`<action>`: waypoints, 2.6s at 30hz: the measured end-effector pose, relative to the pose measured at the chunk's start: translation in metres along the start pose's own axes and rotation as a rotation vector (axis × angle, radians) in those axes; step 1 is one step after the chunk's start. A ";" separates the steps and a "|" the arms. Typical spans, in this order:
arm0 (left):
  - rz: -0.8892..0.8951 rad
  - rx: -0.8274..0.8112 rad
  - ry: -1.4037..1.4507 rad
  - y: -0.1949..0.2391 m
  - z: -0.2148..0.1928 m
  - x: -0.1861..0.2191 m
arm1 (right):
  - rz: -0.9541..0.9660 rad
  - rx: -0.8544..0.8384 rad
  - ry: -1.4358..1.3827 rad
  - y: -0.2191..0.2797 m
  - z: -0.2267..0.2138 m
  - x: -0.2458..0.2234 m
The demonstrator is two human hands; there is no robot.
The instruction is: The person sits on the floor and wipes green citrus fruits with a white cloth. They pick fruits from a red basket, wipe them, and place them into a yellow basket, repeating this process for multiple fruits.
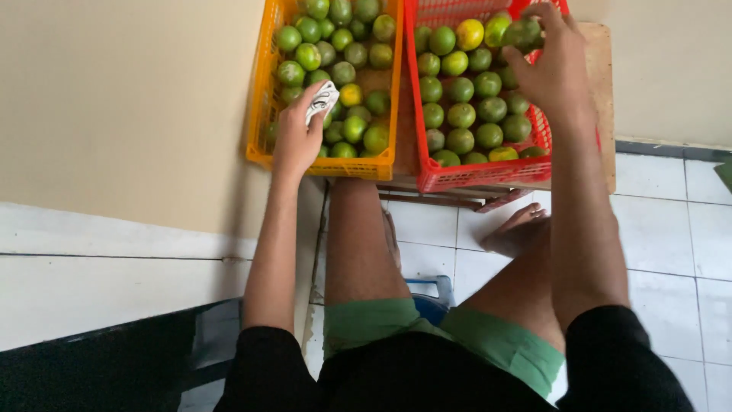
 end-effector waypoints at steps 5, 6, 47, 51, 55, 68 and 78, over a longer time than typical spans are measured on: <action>-0.098 -0.014 0.014 0.004 -0.003 0.003 | 0.131 -0.559 0.617 -0.036 0.068 0.080; -0.093 -0.007 0.012 0.001 -0.001 -0.008 | 0.125 -0.553 0.617 -0.034 0.069 0.082; -0.118 0.140 0.098 -0.005 -0.003 -0.017 | -0.309 -0.210 -0.866 -0.028 0.050 -0.110; -0.012 0.197 0.062 -0.011 0.002 -0.023 | -0.089 -0.084 -0.849 -0.010 0.041 -0.121; -0.103 0.181 0.041 -0.006 0.002 -0.027 | 0.091 -0.055 -0.712 0.015 0.028 -0.119; -0.173 0.142 0.004 -0.002 0.002 -0.015 | 0.064 -0.058 -0.863 0.052 0.035 -0.094; 0.474 0.269 0.025 0.003 0.053 0.054 | -0.040 0.014 -0.911 0.049 0.038 -0.078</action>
Point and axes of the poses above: each hand's wrist, its own y-axis away from the middle knuckle, its own z-axis out of the palm, x = y × z, the point moved 2 cm from there along -y, towards the middle knuckle, and after that the axes turned 9 degrees about -z, right-handed, at the moved point
